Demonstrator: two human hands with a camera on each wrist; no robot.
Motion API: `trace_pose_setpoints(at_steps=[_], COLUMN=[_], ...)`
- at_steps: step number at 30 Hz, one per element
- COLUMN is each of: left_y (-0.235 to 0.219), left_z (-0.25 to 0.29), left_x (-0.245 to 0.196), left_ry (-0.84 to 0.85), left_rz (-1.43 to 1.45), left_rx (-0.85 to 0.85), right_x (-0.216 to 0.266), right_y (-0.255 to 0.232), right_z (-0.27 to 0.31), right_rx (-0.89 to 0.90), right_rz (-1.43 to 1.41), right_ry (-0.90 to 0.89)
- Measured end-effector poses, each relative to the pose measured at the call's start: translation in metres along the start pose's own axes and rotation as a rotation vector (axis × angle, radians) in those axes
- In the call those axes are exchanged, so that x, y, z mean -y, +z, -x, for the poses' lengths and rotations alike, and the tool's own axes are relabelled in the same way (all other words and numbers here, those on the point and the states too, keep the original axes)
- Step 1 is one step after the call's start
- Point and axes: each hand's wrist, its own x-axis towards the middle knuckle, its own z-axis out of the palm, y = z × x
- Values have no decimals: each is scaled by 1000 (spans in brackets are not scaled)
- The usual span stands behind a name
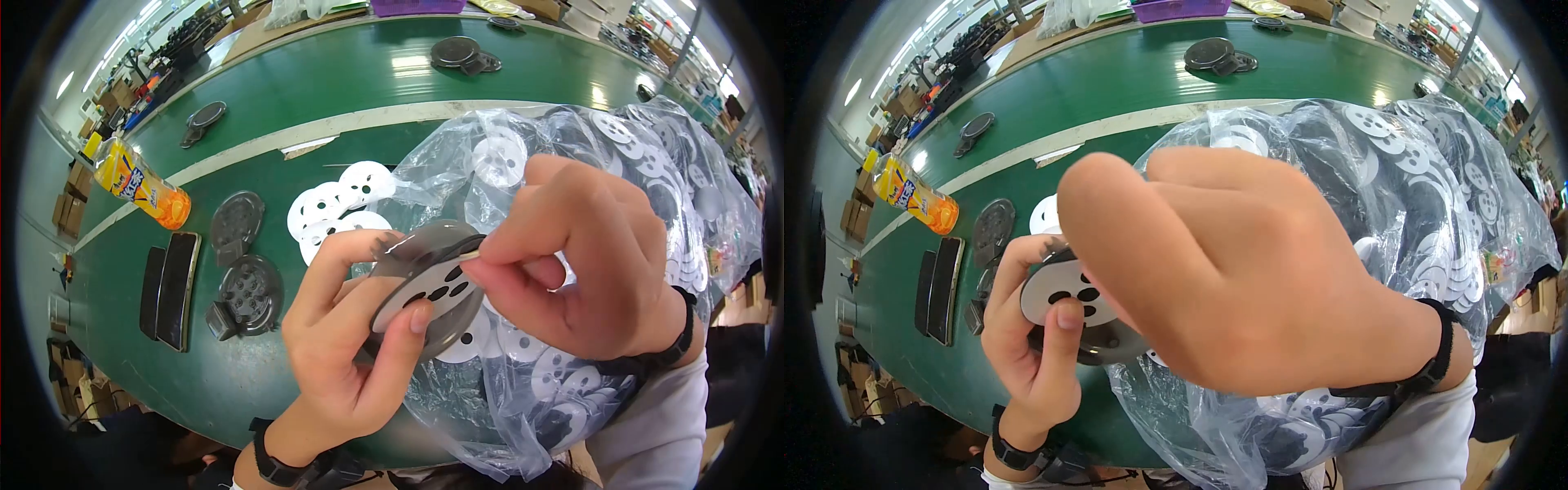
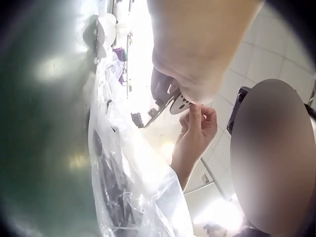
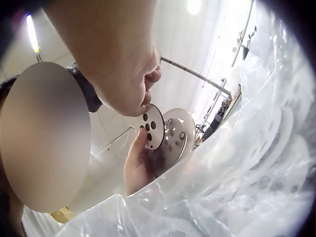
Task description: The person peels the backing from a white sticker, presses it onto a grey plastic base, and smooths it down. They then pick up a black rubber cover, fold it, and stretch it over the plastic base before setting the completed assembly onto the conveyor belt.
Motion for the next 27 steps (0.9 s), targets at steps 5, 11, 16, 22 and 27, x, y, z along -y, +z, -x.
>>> trace_pose_setpoints(at_steps=[5, 11, 16, 22, 27], left_y=[1, 5, -8, -18, -30], left_z=[2, 13, 6, -3, -11], left_x=[-6, -12, -18, -13, -1], left_ry=[-9, -315, -605, -573, -754], left_rz=[-91, 246, 902, 912, 735], left_rx=[15, -90, -20, 46, -281], right_x=[-4, 1, 0, 5, 11], right_y=[1, 7, 14, 7, 7], right_z=[3, 7, 7, 4, 4], right_rx=[-8, 54, -58, 75, 68], right_rz=[-27, 103, 190, 244, 260], right_ry=[-50, -266, -326, -406, -501])
